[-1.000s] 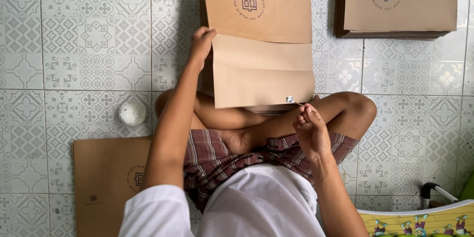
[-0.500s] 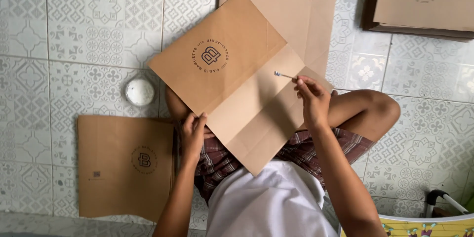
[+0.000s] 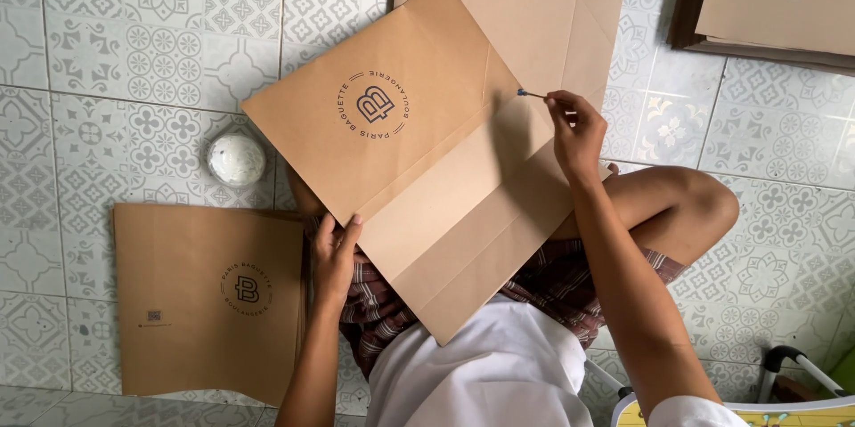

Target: The person sits on the floor and folds flat brown paper sheets into box shapes. They use a small brush to apply a white adhesive from a container onto the flaps to secure the folds. The person handles multiple paper sheets, folding and gluing them one by one.

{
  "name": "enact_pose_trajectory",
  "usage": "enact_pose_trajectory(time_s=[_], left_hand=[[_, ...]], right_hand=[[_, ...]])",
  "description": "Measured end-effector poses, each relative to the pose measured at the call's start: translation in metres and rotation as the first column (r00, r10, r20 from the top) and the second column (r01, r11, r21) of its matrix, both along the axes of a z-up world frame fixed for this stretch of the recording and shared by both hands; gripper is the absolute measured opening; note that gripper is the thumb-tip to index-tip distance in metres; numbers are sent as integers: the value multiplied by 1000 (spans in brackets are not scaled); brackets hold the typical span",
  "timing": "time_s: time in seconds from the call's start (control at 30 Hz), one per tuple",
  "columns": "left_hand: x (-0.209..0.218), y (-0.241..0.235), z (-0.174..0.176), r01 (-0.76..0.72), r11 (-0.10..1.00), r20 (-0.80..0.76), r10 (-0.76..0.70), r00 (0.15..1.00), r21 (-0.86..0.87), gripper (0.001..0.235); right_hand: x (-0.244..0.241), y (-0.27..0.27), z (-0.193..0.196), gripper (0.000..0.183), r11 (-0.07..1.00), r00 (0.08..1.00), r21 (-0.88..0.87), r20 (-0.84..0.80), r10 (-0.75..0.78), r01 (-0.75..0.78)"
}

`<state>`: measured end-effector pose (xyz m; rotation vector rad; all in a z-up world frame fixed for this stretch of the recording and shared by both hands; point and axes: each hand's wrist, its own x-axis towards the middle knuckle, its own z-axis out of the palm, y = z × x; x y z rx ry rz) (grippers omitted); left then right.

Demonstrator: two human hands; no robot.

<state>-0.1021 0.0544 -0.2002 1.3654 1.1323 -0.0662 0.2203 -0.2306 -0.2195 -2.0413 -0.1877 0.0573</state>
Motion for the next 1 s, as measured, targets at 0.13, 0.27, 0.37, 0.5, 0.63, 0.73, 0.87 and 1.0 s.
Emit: enact_pose_trajectory(time_s=[0.13,0.27,0.37,0.5,0.63,0.73,0.87,1.0], left_hand=[[-2,0,-5,-2,1000,-16,2,1000,20,57],[-8,1,-11,-30,1000,-23,30,999,-8,63],[-2,1,-1,-62,996,17,64,998,-64,65],[-2,2,-4,-87,977,85,105,991,-193,69],[-14,8,-25,-63,977,104,85,991,-204,65],[-17,9,-34,-65,976,115,91,989,-210,63],[-23,13,-48,-61,975,131,90,987,-213,63],[-26,14,-52,-55,979,134,82,988,-195,66]], right_hand=[[-1,6,-8,8,999,998,-29,49,32,-30],[2,6,-21,9,995,991,-72,109,75,-67],[4,7,-27,12,992,986,-89,139,97,-86],[4,10,-30,12,992,983,-93,153,100,-87],[7,9,-32,13,994,984,-77,157,88,-77],[7,10,-35,13,994,985,-78,151,85,-73],[6,12,-41,14,993,985,-81,143,93,-82],[2,14,-25,13,996,988,-46,126,85,-80]])
